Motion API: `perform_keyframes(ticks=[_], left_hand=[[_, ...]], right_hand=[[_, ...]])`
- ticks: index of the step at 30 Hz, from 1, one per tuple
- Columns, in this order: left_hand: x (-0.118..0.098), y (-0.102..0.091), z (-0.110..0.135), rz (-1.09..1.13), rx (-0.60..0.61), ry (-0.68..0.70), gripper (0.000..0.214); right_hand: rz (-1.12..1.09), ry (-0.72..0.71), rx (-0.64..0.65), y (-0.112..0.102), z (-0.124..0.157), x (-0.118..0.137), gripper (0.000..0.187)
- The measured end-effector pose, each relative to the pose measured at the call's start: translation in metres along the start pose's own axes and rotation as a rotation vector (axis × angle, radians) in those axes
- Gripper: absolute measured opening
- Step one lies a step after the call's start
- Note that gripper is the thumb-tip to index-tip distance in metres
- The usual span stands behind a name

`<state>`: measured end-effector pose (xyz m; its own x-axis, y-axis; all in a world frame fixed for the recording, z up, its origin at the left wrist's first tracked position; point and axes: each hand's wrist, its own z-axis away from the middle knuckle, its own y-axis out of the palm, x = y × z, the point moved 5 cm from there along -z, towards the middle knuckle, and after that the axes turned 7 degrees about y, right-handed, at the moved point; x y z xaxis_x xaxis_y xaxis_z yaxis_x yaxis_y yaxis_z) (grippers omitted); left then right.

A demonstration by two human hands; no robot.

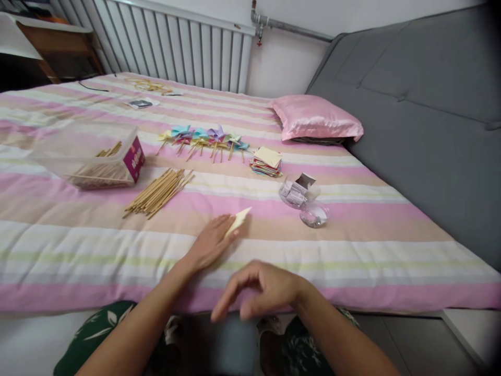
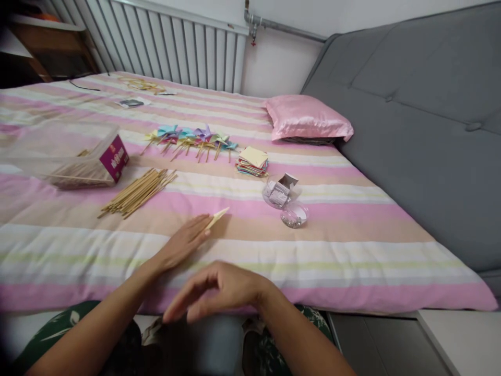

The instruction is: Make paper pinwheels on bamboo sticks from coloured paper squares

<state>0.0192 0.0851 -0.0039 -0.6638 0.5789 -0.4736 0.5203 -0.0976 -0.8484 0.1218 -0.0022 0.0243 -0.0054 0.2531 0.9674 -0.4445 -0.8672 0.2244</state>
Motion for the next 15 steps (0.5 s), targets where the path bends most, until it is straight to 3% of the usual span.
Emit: perform_keyframes(ticks=[2, 4, 7, 9, 12, 15], left_hand=[[-0.001, 0.010, 0.002, -0.108, 0.077, 0.049, 0.070], [-0.002, 0.016, 0.004, -0.163, 0.114, 0.075, 0.082], [-0.004, 0.016, 0.006, -0.182, 0.123, 0.095, 0.088], [-0.006, 0.013, 0.007, -0.177, 0.113, 0.105, 0.082], [-0.008, 0.009, 0.007, -0.178, 0.059, 0.092, 0.063], [-0.009, 0.011, 0.007, -0.205, 0.028, 0.096, 0.053]], right_hand=[[-0.110, -0.173, -0.395, -0.031, 0.010, 0.010, 0.036], [-0.158, -0.283, -0.687, -0.053, 0.020, 0.012, 0.030], [-0.057, -0.316, -1.020, -0.073, 0.030, 0.008, 0.034], [0.157, -0.279, -1.187, -0.079, 0.034, 0.009, 0.039], [0.652, -0.185, -1.251, -0.077, 0.028, 0.013, 0.046], [1.011, 0.014, -1.109, -0.074, 0.011, 0.001, 0.055]])
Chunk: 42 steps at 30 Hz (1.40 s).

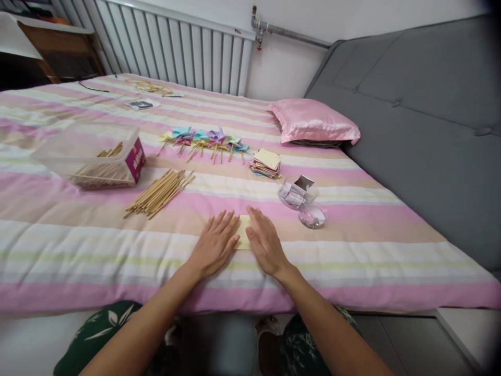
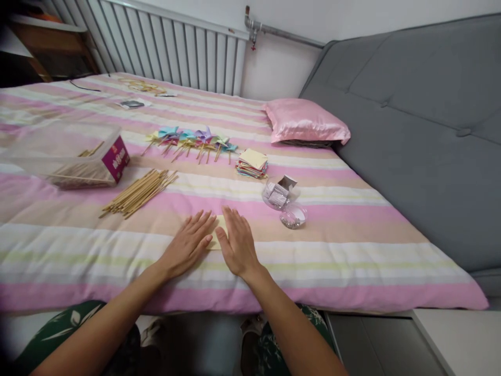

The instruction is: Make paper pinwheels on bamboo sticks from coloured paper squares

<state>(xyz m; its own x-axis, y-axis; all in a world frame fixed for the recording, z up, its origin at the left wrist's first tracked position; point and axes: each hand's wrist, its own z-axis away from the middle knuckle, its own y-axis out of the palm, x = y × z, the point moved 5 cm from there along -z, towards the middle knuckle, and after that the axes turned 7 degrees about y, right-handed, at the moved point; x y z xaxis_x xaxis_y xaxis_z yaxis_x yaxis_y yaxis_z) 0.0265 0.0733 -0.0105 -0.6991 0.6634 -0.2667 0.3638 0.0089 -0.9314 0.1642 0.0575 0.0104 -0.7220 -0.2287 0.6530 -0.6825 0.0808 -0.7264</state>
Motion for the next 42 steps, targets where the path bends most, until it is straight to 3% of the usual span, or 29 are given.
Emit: perform_keyframes(ticks=[3, 6, 17, 28, 36, 42], left_hand=[[-0.002, 0.005, 0.000, -0.053, 0.014, 0.030, 0.052], [-0.001, 0.009, 0.000, -0.120, 0.045, 0.024, 0.053], [-0.001, 0.007, 0.004, -0.240, 0.066, -0.146, 0.057], [0.001, 0.005, 0.007, -0.245, 0.053, -0.240, 0.069], [0.003, 0.002, 0.009, -0.205, -0.003, -0.268, 0.072], [0.005, 0.000, 0.009, -0.177, -0.029, -0.254, 0.068]], right_hand=[[0.211, 0.008, 0.145, 0.023, 0.000, -0.005, 0.062], [0.336, 0.017, 0.170, 0.033, 0.001, -0.008, 0.065], [0.376, 0.148, 0.153, 0.034, 0.004, -0.010, 0.074], [0.295, 0.180, -0.008, 0.031, 0.007, -0.014, 0.078], [0.057, 0.276, -0.272, 0.007, 0.002, -0.020, 0.056], [0.038, 0.279, -0.297, 0.007, 0.002, -0.025, 0.057]])
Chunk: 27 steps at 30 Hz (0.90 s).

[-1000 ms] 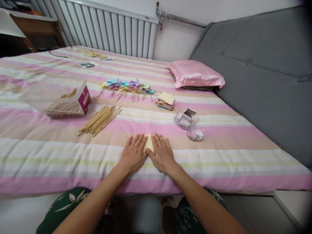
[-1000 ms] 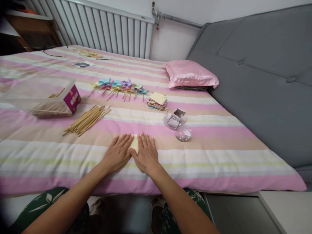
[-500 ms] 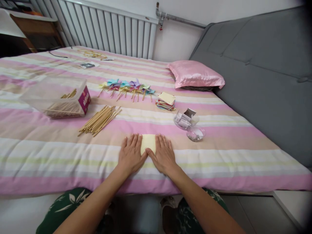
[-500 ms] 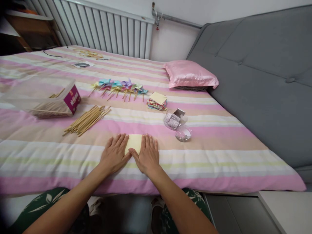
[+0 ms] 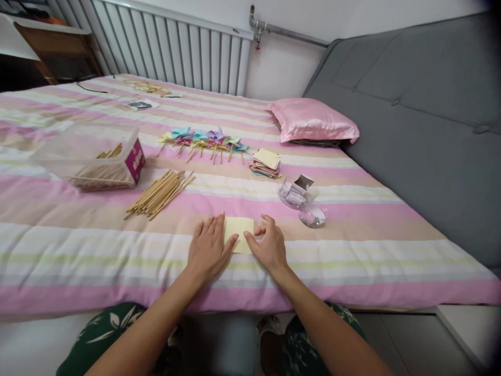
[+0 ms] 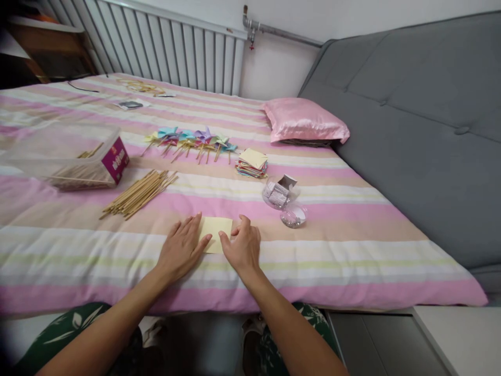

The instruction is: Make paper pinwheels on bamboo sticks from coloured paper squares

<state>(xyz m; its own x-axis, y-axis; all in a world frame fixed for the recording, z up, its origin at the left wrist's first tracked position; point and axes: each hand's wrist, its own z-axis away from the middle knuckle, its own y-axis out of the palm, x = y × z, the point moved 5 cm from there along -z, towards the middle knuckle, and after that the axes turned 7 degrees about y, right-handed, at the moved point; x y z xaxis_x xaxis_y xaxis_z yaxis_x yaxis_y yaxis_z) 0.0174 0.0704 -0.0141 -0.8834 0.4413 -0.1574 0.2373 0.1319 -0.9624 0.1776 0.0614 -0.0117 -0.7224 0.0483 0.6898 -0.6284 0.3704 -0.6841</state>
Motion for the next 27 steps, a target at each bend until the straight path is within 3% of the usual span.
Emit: perform_keyframes(ticks=[4, 8, 18, 27], left_hand=[[0.000, 0.001, 0.000, 0.004, -0.033, 0.005, 0.065], [0.000, -0.006, 0.000, 0.044, -0.112, -0.009, 0.062], [0.016, -0.023, 0.000, 0.317, -0.223, -0.257, 0.043], [0.036, -0.001, -0.004, 0.921, -0.209, -0.366, 0.055]], right_hand=[[0.082, 0.018, -0.048, -0.004, 0.002, 0.001, 0.056], [0.130, -0.022, -0.015, -0.003, 0.002, 0.001, 0.049], [-0.208, 0.070, 0.049, -0.002, -0.001, -0.004, 0.044], [-0.246, 0.109, 0.055, -0.003, -0.001, -0.004, 0.040]])
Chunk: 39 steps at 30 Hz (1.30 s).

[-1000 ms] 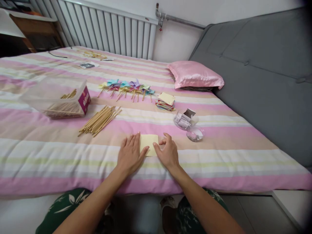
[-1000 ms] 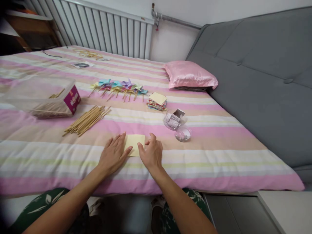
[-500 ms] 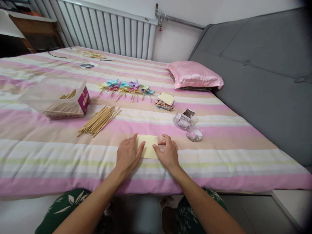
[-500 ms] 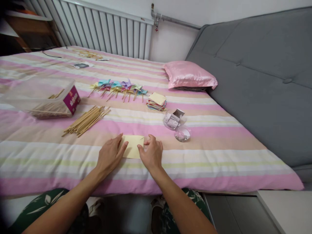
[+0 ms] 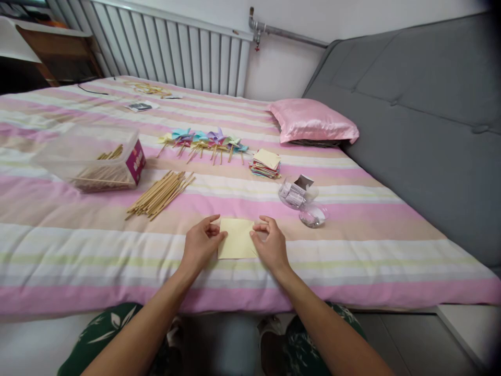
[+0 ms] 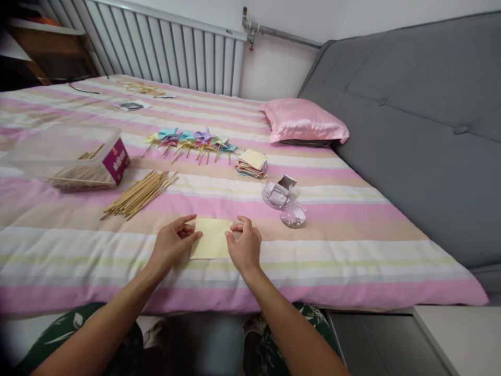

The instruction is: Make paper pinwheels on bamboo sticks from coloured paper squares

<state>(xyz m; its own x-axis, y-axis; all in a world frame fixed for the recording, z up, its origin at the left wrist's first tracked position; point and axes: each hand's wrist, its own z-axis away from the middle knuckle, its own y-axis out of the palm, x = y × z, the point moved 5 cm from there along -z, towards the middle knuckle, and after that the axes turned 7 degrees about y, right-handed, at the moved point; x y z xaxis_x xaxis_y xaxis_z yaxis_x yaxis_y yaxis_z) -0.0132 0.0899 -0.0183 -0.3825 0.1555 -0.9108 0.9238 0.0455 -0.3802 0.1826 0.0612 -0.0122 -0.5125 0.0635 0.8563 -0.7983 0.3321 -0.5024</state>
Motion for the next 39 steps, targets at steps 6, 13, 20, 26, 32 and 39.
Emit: perform_keyframes(ticks=[6, 13, 20, 26, 32, 39], left_hand=[[-0.004, 0.002, 0.003, 0.251, -0.010, -0.092, 0.054], [-0.014, -0.001, 0.003, 0.463, -0.025, -0.179, 0.061], [-0.017, 0.004, 0.006, 0.500, -0.006, -0.227, 0.068], [-0.016, 0.012, 0.012, 0.360, 0.157, -0.272, 0.081], [-0.023, 0.015, 0.019, 0.341, 0.293, -0.271, 0.082], [-0.019, 0.010, 0.022, 0.094, 0.345, -0.243, 0.071]], right_hand=[[-0.053, 0.005, -0.043, -0.002, 0.001, 0.000, 0.039], [-0.104, 0.029, -0.051, -0.001, 0.000, -0.004, 0.040], [-0.089, 0.069, 0.022, 0.003, 0.000, -0.005, 0.043], [-0.082, 0.075, 0.032, 0.003, -0.001, -0.004, 0.047], [-0.105, 0.066, -0.014, 0.002, -0.001, -0.006, 0.045], [-0.060, 0.106, -0.034, 0.001, -0.007, -0.010, 0.044]])
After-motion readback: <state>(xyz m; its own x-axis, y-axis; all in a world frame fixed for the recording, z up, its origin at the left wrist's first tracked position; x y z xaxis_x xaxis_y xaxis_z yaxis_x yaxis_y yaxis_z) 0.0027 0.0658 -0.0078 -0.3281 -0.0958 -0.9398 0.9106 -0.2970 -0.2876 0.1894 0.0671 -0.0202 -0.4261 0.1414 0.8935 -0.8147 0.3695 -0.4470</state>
